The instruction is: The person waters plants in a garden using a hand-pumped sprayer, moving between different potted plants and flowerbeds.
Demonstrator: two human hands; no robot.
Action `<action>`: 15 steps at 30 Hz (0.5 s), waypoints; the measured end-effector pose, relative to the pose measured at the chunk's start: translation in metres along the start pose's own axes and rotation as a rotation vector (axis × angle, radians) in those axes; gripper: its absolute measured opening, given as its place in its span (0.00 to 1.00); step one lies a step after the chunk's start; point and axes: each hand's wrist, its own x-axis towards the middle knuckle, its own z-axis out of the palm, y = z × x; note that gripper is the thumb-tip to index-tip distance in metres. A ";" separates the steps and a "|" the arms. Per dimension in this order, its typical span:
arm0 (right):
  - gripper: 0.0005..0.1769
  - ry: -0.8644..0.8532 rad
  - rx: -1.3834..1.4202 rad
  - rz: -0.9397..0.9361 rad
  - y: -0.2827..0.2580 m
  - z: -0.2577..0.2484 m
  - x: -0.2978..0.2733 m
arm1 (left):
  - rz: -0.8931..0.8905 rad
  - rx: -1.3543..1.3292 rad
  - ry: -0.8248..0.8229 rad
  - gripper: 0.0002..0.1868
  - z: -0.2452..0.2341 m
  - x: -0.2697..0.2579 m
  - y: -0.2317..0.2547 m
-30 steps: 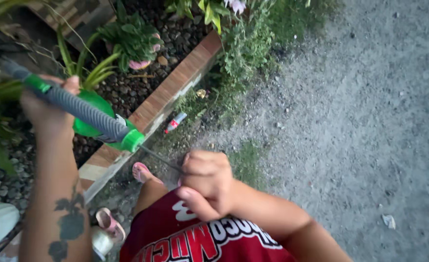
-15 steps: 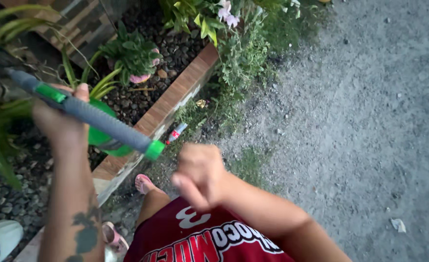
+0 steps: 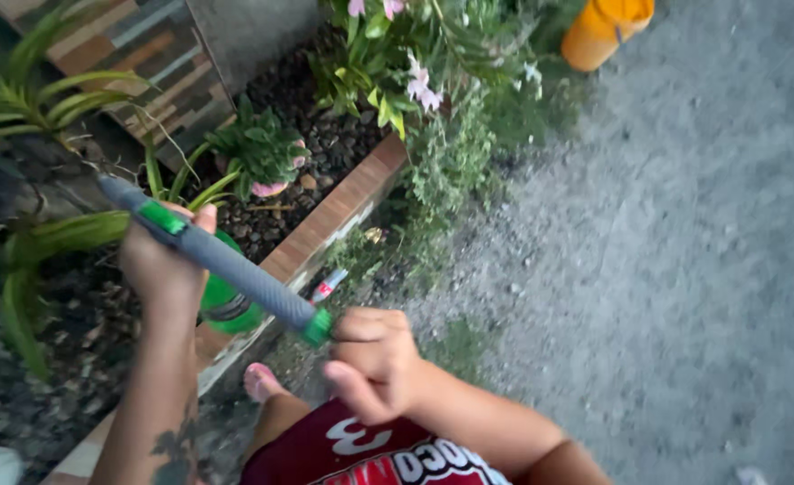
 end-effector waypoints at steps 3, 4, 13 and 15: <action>0.20 0.062 0.086 -0.054 0.011 0.004 0.000 | -0.016 0.178 0.035 0.15 -0.011 -0.016 0.011; 0.18 0.026 0.078 -0.014 0.004 -0.006 -0.005 | -0.003 0.217 0.011 0.15 -0.016 -0.023 0.013; 0.16 -0.094 0.127 -0.112 -0.016 -0.024 0.036 | -0.098 0.160 0.246 0.15 -0.060 -0.043 0.030; 0.15 -0.125 0.163 -0.153 -0.010 -0.012 0.045 | -0.077 0.130 0.288 0.15 -0.067 -0.051 0.035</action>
